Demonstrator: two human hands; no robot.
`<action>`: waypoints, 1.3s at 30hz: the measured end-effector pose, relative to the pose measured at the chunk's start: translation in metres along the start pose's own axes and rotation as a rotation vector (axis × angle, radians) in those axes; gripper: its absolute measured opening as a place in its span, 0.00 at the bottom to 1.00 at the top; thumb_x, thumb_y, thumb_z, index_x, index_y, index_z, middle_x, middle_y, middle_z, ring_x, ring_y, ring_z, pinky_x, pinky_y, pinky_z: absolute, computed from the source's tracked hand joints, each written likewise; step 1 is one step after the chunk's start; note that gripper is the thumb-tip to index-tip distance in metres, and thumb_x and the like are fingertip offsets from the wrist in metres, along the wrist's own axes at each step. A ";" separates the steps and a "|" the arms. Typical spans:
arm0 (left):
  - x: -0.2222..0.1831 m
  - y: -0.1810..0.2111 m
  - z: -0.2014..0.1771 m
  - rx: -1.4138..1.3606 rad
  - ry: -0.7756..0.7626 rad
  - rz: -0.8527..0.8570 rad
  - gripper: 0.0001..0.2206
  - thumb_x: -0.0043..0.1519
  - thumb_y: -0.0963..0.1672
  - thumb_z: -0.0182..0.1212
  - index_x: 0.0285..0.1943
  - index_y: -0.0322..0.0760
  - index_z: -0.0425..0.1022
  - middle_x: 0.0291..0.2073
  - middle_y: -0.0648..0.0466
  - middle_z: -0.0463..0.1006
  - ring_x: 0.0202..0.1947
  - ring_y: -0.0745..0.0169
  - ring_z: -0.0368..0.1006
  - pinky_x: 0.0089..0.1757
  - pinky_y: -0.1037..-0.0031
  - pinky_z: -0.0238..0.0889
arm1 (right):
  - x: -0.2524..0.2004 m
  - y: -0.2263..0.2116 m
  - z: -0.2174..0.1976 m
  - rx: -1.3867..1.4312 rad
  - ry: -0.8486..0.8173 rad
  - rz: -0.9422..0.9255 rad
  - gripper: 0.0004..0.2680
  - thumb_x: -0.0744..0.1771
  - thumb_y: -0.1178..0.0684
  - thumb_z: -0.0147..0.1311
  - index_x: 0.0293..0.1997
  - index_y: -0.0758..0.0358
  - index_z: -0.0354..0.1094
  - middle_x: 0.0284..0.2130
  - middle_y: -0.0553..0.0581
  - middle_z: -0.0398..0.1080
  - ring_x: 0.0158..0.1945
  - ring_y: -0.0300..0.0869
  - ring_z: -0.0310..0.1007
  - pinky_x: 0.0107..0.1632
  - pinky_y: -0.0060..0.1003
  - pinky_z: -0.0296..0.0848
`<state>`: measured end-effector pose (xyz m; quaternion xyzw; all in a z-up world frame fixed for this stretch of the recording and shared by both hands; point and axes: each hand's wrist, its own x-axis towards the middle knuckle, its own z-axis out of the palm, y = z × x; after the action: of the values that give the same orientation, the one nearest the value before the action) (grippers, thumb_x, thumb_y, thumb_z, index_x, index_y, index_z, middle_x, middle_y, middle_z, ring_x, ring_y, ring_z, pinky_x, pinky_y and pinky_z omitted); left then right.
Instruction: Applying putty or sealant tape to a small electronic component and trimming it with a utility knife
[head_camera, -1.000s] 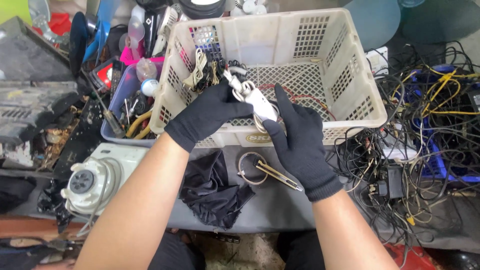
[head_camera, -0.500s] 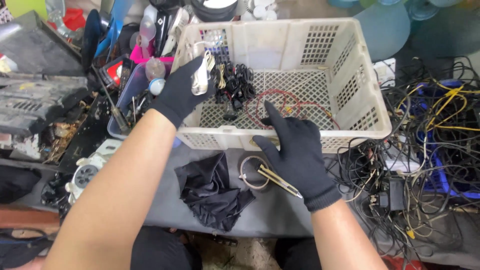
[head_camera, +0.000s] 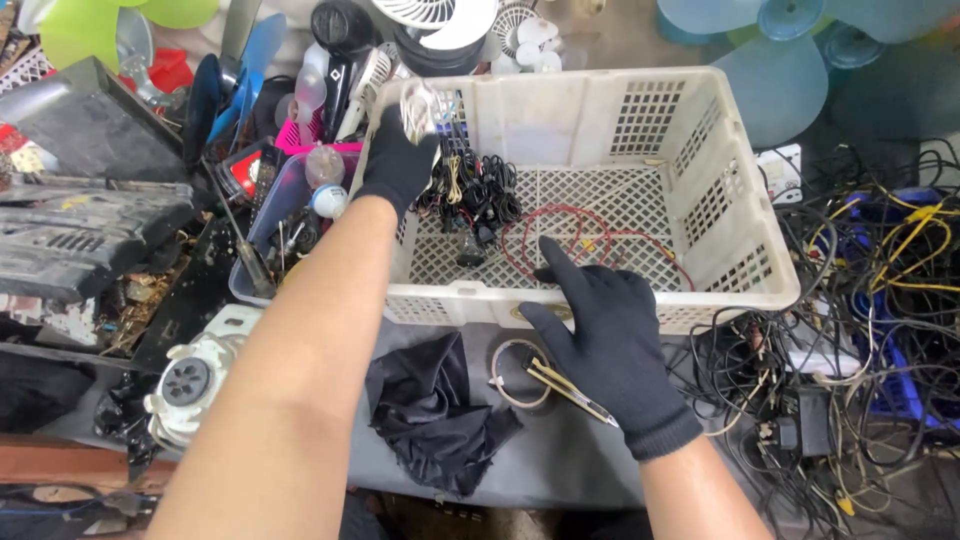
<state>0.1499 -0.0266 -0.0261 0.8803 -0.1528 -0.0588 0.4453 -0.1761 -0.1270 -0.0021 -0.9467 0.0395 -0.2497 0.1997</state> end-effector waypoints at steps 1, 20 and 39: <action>-0.006 0.006 0.000 0.086 -0.050 -0.047 0.27 0.64 0.46 0.53 0.74 0.42 0.53 0.66 0.44 0.64 0.65 0.43 0.62 0.60 0.57 0.59 | 0.001 0.001 0.001 -0.007 -0.006 -0.004 0.24 0.69 0.36 0.44 0.72 0.57 0.56 0.47 0.49 0.79 0.44 0.50 0.75 0.49 0.49 0.61; -0.156 0.034 -0.021 0.058 0.266 1.098 0.08 0.65 0.47 0.66 0.52 0.50 0.78 0.37 0.61 0.82 0.41 0.59 0.80 0.43 0.71 0.75 | -0.007 0.020 0.008 0.140 0.196 -0.184 0.17 0.67 0.51 0.62 0.63 0.60 0.71 0.41 0.54 0.79 0.47 0.55 0.78 0.52 0.52 0.71; -0.277 -0.095 0.043 0.544 -0.177 1.015 0.07 0.66 0.52 0.55 0.42 0.53 0.75 0.37 0.59 0.74 0.39 0.59 0.73 0.41 0.67 0.64 | -0.049 0.004 0.031 -0.157 -0.803 0.513 0.17 0.65 0.40 0.62 0.56 0.51 0.69 0.45 0.58 0.79 0.54 0.54 0.78 0.55 0.51 0.74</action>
<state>-0.1022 0.0818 -0.1369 0.7715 -0.6016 0.1301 0.1611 -0.2034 -0.1106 -0.0506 -0.9401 0.2102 0.1967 0.1824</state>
